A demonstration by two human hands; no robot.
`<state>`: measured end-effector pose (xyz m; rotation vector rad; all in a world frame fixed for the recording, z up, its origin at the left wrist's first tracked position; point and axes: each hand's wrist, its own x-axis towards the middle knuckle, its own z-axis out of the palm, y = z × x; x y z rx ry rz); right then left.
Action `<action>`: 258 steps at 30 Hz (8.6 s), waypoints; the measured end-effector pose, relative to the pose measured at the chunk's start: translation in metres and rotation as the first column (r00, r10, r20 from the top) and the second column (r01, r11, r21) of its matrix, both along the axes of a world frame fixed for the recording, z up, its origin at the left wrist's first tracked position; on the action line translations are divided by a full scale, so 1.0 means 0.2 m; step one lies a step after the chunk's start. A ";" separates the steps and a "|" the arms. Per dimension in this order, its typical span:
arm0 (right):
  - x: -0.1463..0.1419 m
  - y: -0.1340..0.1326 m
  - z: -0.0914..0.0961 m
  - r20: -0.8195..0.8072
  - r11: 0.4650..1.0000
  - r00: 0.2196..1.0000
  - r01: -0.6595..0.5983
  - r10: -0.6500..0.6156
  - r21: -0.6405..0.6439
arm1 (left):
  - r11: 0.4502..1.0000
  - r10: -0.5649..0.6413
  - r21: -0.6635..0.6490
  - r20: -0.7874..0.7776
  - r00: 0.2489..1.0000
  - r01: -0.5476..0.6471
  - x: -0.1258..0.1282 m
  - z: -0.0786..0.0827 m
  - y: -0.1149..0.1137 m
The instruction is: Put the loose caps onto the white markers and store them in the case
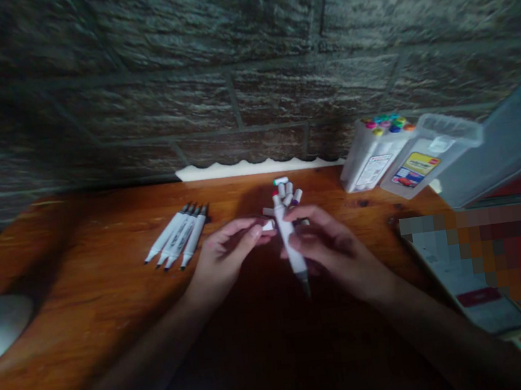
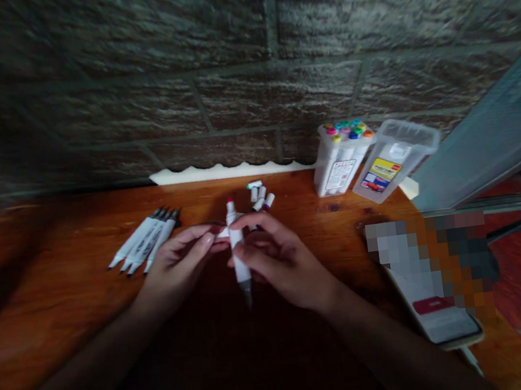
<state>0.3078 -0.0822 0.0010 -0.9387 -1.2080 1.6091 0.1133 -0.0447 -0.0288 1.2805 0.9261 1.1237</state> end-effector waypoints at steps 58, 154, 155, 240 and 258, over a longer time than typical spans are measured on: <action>0.13 0.12 -0.17 0.673 0.842 0.598 0.008 -0.436 0.539 | 0.956 0.042 0.259 -0.580 0.814 0.136 -0.05 -0.07 0.02; 0.10 0.04 -0.06 0.436 0.489 0.551 -0.058 -0.711 0.870 | 0.974 0.001 0.212 -0.362 0.932 0.081 0.00 -0.02 -0.06; 0.12 0.06 -0.06 0.427 0.489 0.531 -0.028 -0.732 0.872 | 0.977 -0.005 0.197 -0.347 0.938 0.078 0.00 -0.02 -0.06; 0.19 0.16 -0.01 -0.141 0.554 0.629 0.753 -0.765 0.354 | 0.871 -0.104 0.344 -0.569 0.816 0.351 0.23 0.16 0.19; 0.05 0.02 -0.06 0.116 0.613 0.696 0.527 -0.709 0.589 | 0.901 -0.409 -0.093 0.146 0.901 0.424 -0.02 0.04 0.05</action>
